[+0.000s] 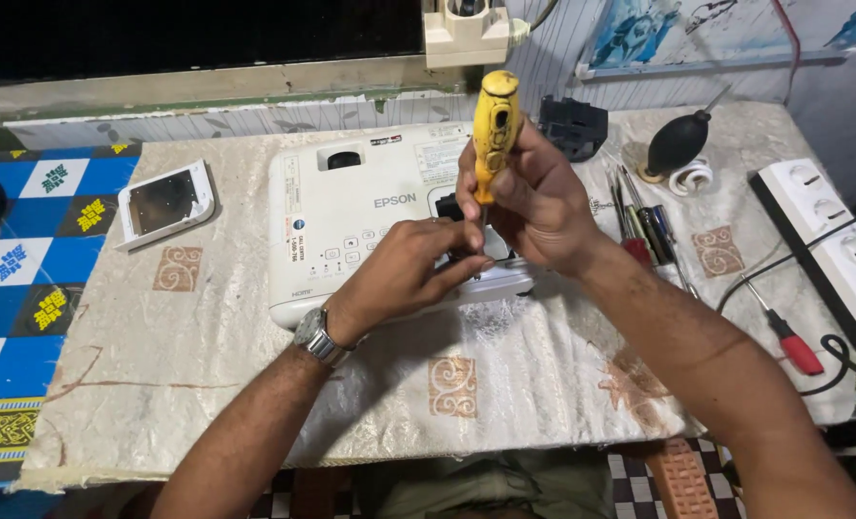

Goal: Disassembling an Epson projector by removing screws and prying open the outer casing.

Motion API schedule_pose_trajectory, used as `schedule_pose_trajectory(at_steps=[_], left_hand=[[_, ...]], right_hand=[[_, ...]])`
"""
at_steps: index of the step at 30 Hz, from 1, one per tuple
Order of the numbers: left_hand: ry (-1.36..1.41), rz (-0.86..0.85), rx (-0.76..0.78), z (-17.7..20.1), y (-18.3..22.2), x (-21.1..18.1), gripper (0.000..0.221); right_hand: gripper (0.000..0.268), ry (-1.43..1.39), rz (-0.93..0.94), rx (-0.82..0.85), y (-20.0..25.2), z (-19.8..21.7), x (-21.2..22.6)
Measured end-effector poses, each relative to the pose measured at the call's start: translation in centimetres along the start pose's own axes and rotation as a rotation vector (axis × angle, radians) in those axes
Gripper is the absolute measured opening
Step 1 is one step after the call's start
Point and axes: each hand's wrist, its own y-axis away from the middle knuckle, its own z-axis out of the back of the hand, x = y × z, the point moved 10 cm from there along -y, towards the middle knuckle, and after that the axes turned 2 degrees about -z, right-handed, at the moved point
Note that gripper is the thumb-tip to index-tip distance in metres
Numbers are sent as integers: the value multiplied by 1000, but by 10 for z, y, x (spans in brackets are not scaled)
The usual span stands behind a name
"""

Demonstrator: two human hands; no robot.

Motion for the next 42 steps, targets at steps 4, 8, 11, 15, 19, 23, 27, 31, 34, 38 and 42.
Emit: schedule_pose_trajectory(at_steps=[4, 8, 11, 15, 19, 23, 27, 31, 34, 38, 42], left_hand=[[27, 43, -22, -1, 5, 2, 17], [64, 63, 83, -12, 6, 10, 22], [62, 75, 64, -4, 2, 2, 25], [55, 94, 5, -1, 1, 9, 21], [-7, 85, -64, -1, 2, 15, 24], [-28, 67, -94, 8, -1, -4, 26], [85, 37, -21, 0, -4, -6, 19], [70, 72, -55, -5, 5, 12, 15], [13, 41, -131, 1, 3, 8, 20], [8, 37, -193, 2, 7, 12, 24], [28, 29, -77, -2, 1, -2, 13]], right_hand=[[37, -30, -42, -18, 5, 7, -12], [48, -34, -114, 6, 3, 10, -13], [49, 19, -85, 156, 1, 12, -7], [35, 245, -63, 138, 3, 16, 0], [48, 260, -96, -8, 5, 24, -5], [18, 228, -70, 66, 3, -5, 5], [31, 216, -146, 141, 7, -14, 13], [46, 461, -184, 340, 6, -7, 13], [29, 482, -234, 255, 4, -1, 8], [32, 442, -276, 200, 9, 19, 0], [31, 476, -277, 220, 4, -3, 15]])
